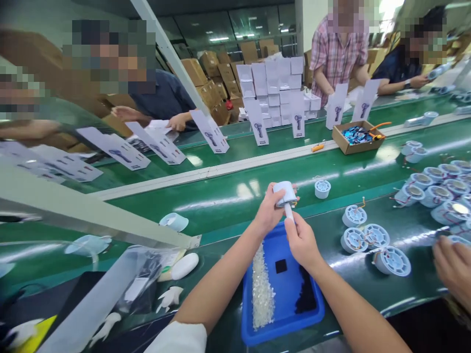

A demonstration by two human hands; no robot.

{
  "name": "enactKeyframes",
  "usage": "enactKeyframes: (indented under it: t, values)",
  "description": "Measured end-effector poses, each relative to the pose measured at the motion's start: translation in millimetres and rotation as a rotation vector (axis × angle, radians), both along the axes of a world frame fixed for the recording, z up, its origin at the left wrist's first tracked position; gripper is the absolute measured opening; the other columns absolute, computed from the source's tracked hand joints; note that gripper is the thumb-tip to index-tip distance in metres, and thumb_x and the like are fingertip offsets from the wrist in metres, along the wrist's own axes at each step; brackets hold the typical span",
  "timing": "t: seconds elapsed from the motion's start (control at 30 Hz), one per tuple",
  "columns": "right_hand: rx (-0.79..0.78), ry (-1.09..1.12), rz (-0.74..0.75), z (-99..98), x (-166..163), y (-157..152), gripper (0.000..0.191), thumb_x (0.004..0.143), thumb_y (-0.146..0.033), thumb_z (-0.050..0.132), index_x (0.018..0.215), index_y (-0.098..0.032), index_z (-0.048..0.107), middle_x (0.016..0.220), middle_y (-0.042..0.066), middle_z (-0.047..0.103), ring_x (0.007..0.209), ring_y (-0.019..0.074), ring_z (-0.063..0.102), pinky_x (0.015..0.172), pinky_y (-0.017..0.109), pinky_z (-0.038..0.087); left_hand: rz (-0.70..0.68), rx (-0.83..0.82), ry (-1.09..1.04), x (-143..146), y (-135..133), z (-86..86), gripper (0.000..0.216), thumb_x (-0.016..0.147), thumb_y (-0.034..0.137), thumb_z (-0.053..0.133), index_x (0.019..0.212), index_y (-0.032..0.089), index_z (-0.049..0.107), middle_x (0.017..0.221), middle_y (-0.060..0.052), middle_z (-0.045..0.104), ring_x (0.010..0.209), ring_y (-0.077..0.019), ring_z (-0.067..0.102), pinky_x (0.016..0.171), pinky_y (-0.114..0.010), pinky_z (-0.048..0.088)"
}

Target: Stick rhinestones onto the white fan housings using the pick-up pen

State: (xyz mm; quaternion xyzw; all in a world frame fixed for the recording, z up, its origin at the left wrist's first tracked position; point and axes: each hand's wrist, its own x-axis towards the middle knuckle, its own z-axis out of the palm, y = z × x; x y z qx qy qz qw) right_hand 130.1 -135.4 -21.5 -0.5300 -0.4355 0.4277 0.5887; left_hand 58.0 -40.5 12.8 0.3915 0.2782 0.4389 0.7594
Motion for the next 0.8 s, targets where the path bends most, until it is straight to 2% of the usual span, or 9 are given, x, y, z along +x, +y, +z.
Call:
enactKeyframes:
  t: [0.07,0.13,0.27,0.37,0.47,0.57,0.67,0.73,0.8]
  values:
    - [0.019,-0.038,0.004,3.6,2,0,0.054,0.087,-0.064,0.049,0.102,-0.015,0.063,0.052,-0.008,0.03,0.045,0.0081,0.026,0.042,0.023,0.021,-0.134,-0.016,0.025,-7,3,4.6,0.053,0.058,0.042,0.077,0.092,0.023,0.041,0.082,0.001,0.066,0.072,-0.0183,0.068,0.062,-0.027,0.051]
    - [0.022,-0.094,0.026,8.1,3,-1,0.049,0.087,-0.06,0.051,0.1,-0.015,0.064,0.054,-0.007,0.035,0.048,0.0085,0.03,0.044,0.023,0.025,-0.152,0.01,0.08,-16,10,8.8,0.055,0.059,0.047,0.075,0.094,0.023,0.04,0.08,0.0,0.064,0.074,-0.0219,0.07,0.063,-0.032,0.054]
    - [-0.001,-0.151,0.063,14.8,2,-3,0.042,0.086,-0.053,0.051,0.097,-0.015,0.066,0.057,-0.005,0.039,0.051,0.0091,0.033,0.048,0.023,0.03,0.079,0.154,0.269,-35,31,13.0,0.06,0.056,0.043,0.076,0.089,0.024,0.029,0.083,0.005,0.058,0.076,-0.016,0.067,0.067,-0.031,0.056]
    - [-0.015,-0.159,0.069,17.4,-1,-4,0.041,0.087,-0.052,0.049,0.097,-0.016,0.066,0.057,-0.005,0.039,0.052,0.0099,0.034,0.049,0.023,0.031,0.161,0.285,0.597,-53,47,13.7,0.067,0.053,0.04,0.078,0.089,0.026,0.024,0.083,0.006,0.055,0.073,-0.0141,0.062,0.066,-0.029,0.053]
    - [-0.03,-0.174,0.063,18.5,-2,-5,0.039,0.088,-0.052,0.049,0.098,-0.018,0.066,0.058,-0.004,0.04,0.054,0.0108,0.036,0.051,0.023,0.033,0.094,0.439,1.006,-64,57,11.1,0.057,0.058,0.045,0.075,0.094,0.025,0.035,0.087,0.002,0.056,0.079,-0.0187,0.061,0.072,-0.033,0.051]
    - [-0.036,-0.214,0.059,17.8,0,-5,0.039,0.088,-0.052,0.049,0.098,-0.018,0.067,0.06,-0.003,0.044,0.055,0.0121,0.039,0.051,0.024,0.036,-0.017,0.583,1.244,-65,60,5.1,0.04,0.063,0.037,0.071,0.096,0.022,0.053,0.1,-0.005,0.058,0.103,-0.028,0.059,0.095,-0.041,0.047]
    - [-0.028,-0.282,0.061,14.3,2,-5,0.038,0.088,-0.05,0.051,0.096,-0.017,0.069,0.064,-0.001,0.051,0.06,0.0141,0.045,0.055,0.026,0.039,-0.107,0.593,1.227,-62,57,2.5,0.042,0.06,0.027,0.072,0.1,0.02,0.063,0.108,-0.01,0.061,0.117,-0.0326,0.054,0.108,-0.044,0.038]
    - [-0.024,-0.304,0.054,9.3,5,-4,0.039,0.086,-0.05,0.053,0.099,-0.017,0.07,0.065,0.0,0.053,0.06,0.0145,0.046,0.055,0.027,0.04,-0.126,0.582,1.104,-66,56,5.4,0.045,0.063,0.028,0.073,0.107,0.019,0.066,0.107,-0.01,0.063,0.11,-0.0308,0.059,0.104,-0.04,0.041]
    - [-0.04,-0.294,0.05,2.2,7,-2,0.04,0.086,-0.05,0.055,0.106,-0.018,0.069,0.061,-0.002,0.051,0.055,0.0132,0.043,0.051,0.025,0.037,-0.1,0.555,1.103,-77,59,11.4,0.047,0.069,0.034,0.071,0.114,0.021,0.066,0.108,-0.008,0.065,0.099,-0.0258,0.064,0.096,-0.034,0.046]
